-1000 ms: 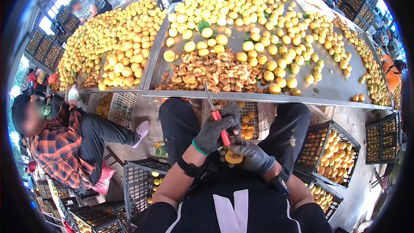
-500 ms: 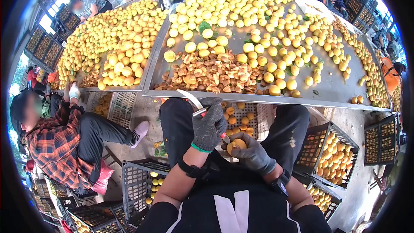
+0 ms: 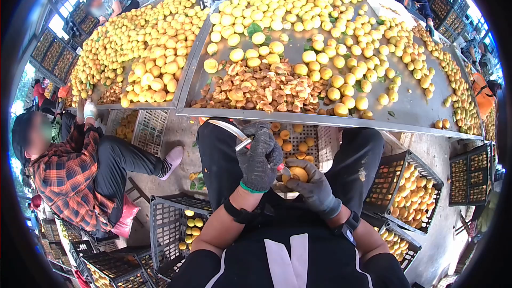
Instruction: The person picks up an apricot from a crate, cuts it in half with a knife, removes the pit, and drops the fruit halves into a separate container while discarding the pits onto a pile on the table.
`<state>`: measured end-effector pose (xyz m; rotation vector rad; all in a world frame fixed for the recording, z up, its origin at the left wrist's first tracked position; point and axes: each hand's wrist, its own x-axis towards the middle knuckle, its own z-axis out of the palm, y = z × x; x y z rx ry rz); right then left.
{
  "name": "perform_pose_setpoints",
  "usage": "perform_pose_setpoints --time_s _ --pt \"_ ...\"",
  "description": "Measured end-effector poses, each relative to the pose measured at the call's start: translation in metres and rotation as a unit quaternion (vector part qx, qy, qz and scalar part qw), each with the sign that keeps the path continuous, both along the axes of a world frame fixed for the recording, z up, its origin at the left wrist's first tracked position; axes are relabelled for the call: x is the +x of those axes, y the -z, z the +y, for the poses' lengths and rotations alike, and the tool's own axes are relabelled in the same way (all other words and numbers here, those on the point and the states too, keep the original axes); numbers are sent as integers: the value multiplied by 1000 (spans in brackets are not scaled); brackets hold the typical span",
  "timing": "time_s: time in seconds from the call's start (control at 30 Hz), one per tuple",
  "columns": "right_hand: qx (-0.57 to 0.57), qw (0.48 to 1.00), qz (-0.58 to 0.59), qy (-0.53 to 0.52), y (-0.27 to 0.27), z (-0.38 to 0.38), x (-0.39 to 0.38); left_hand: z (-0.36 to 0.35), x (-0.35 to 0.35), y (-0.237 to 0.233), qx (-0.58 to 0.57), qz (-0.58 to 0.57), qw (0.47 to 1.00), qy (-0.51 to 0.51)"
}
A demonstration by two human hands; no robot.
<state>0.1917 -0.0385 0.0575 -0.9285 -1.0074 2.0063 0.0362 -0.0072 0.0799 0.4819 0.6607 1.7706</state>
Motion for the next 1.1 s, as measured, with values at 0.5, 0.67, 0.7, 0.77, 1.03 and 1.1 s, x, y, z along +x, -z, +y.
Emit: perform_pose_setpoints --time_s 0.5,0.67,0.7,0.77,1.03,1.1 --pt "15 999 -36 -20 -6 -9 -3 -6 -2 -4 -19 0 1000 16" --pt "-27 999 -21 -3 -15 -15 -6 -8 3 -4 -31 -3 998 51" --pt "-43 999 -23 9 -15 -17 -6 -11 6 -7 -23 65 996 58" --pt "-38 999 -32 20 -14 -19 -8 -12 10 -7 -13 132 989 65" --pt "255 958 -119 46 9 -15 -10 -8 12 -4 -42 7 997 67" --pt "132 991 -3 -27 -5 -11 -4 -5 9 -11 -54 -27 995 75"
